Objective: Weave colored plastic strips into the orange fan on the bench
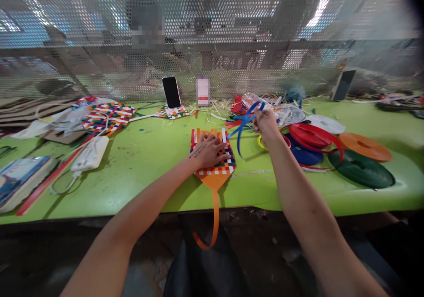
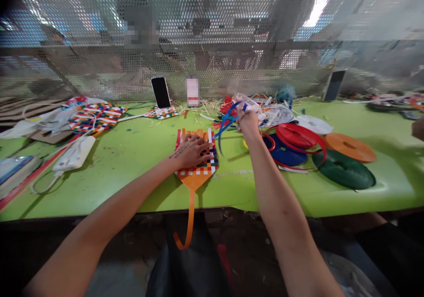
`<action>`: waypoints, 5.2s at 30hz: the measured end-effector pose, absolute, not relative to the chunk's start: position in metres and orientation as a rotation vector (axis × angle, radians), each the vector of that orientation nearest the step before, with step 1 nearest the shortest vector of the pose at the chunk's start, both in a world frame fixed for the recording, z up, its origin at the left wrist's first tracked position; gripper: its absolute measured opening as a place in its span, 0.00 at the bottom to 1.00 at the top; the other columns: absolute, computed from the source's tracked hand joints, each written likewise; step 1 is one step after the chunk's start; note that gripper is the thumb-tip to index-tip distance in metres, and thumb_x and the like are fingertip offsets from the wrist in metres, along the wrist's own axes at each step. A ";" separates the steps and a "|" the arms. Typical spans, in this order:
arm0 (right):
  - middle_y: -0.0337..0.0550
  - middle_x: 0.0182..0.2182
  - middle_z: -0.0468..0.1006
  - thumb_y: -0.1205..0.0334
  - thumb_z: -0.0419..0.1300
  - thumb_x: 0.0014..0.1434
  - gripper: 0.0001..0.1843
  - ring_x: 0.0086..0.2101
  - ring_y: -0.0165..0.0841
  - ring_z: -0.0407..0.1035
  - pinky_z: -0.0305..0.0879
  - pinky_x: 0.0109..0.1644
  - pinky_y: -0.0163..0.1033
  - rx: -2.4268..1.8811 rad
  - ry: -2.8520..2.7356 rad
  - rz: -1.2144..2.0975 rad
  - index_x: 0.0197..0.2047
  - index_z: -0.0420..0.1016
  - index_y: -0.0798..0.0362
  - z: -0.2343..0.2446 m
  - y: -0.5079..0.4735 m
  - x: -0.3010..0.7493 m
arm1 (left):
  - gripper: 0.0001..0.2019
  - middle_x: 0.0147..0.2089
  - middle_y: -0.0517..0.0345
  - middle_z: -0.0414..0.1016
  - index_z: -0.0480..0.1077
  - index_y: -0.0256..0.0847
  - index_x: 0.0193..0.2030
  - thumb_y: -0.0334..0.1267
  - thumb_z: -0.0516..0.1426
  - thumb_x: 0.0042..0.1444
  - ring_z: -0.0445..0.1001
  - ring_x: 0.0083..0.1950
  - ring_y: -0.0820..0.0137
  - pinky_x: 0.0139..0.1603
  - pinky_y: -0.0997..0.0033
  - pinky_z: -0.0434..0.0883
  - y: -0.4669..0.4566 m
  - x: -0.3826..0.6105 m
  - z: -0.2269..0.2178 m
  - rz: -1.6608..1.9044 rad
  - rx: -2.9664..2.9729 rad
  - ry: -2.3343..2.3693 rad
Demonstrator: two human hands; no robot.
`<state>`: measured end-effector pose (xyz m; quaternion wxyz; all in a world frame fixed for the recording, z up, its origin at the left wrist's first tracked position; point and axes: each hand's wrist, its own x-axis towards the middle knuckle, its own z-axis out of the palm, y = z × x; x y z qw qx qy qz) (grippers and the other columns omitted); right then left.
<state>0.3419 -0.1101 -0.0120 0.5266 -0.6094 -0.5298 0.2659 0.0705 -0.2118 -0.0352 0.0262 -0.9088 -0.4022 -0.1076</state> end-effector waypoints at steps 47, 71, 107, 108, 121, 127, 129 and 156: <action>0.54 0.40 0.84 0.41 0.73 0.60 0.21 0.46 0.52 0.75 0.60 0.52 0.51 -1.986 -2.172 0.189 0.37 0.78 0.51 -0.028 -0.136 0.300 | 0.29 0.66 0.44 0.76 0.73 0.43 0.66 0.63 0.54 0.72 0.69 0.68 0.50 0.68 0.46 0.61 -0.211 0.070 -0.039 -0.399 -2.858 -1.358; 0.42 0.28 0.81 0.61 0.70 0.59 0.09 0.30 0.34 0.69 0.55 0.33 0.38 -1.635 -2.256 0.551 0.29 0.76 0.53 -0.024 -0.135 0.301 | 0.30 0.66 0.45 0.76 0.74 0.43 0.67 0.63 0.51 0.74 0.69 0.68 0.49 0.68 0.46 0.61 -0.210 0.070 -0.041 -0.395 -2.850 -1.342; 0.48 0.34 0.86 0.64 0.68 0.59 0.06 0.36 0.37 0.77 0.61 0.37 0.36 -1.728 -2.108 0.424 0.35 0.86 0.56 -0.015 -0.157 0.272 | 0.29 0.62 0.44 0.77 0.76 0.47 0.66 0.65 0.52 0.72 0.68 0.67 0.46 0.68 0.40 0.60 -0.223 0.073 -0.040 -0.423 -2.718 -1.489; 0.48 0.34 0.86 0.62 0.68 0.60 0.06 0.36 0.38 0.77 0.61 0.37 0.36 -1.741 -2.105 0.417 0.36 0.86 0.55 -0.017 -0.156 0.271 | 0.29 0.62 0.44 0.76 0.76 0.47 0.66 0.64 0.52 0.72 0.68 0.68 0.46 0.68 0.40 0.60 -0.222 0.073 -0.040 -0.425 -2.719 -1.491; 0.52 0.39 0.85 0.38 0.65 0.63 0.23 0.40 0.45 0.79 0.66 0.41 0.41 -2.066 -1.949 0.366 0.36 0.83 0.50 -0.024 -0.158 0.251 | 0.29 0.64 0.40 0.75 0.75 0.43 0.66 0.63 0.54 0.71 0.67 0.68 0.45 0.71 0.37 0.59 -0.224 0.076 -0.037 -0.437 -2.700 -1.496; 0.54 0.39 0.85 0.37 0.65 0.61 0.23 0.40 0.45 0.79 0.69 0.42 0.42 -2.077 -1.932 0.390 0.35 0.83 0.50 -0.024 -0.155 0.251 | 0.28 0.63 0.39 0.75 0.76 0.42 0.63 0.62 0.54 0.72 0.68 0.66 0.45 0.69 0.38 0.60 -0.227 0.078 -0.034 -0.407 -2.693 -1.504; 0.55 0.39 0.85 0.38 0.64 0.62 0.23 0.41 0.46 0.79 0.70 0.43 0.42 -2.086 -1.928 0.382 0.36 0.83 0.50 -0.024 -0.156 0.250 | 0.28 0.63 0.39 0.75 0.76 0.42 0.64 0.62 0.54 0.72 0.68 0.67 0.44 0.69 0.38 0.60 -0.227 0.078 -0.033 -0.410 -2.695 -1.505; 0.69 0.54 0.84 0.44 0.53 0.71 0.30 0.54 0.56 0.79 0.70 0.53 0.50 -2.192 -1.965 0.282 0.59 0.83 0.58 -0.020 -0.161 0.233 | 0.29 0.60 0.35 0.75 0.79 0.40 0.56 0.64 0.54 0.71 0.67 0.67 0.41 0.69 0.35 0.60 -0.225 0.080 -0.034 -0.405 -2.697 -1.504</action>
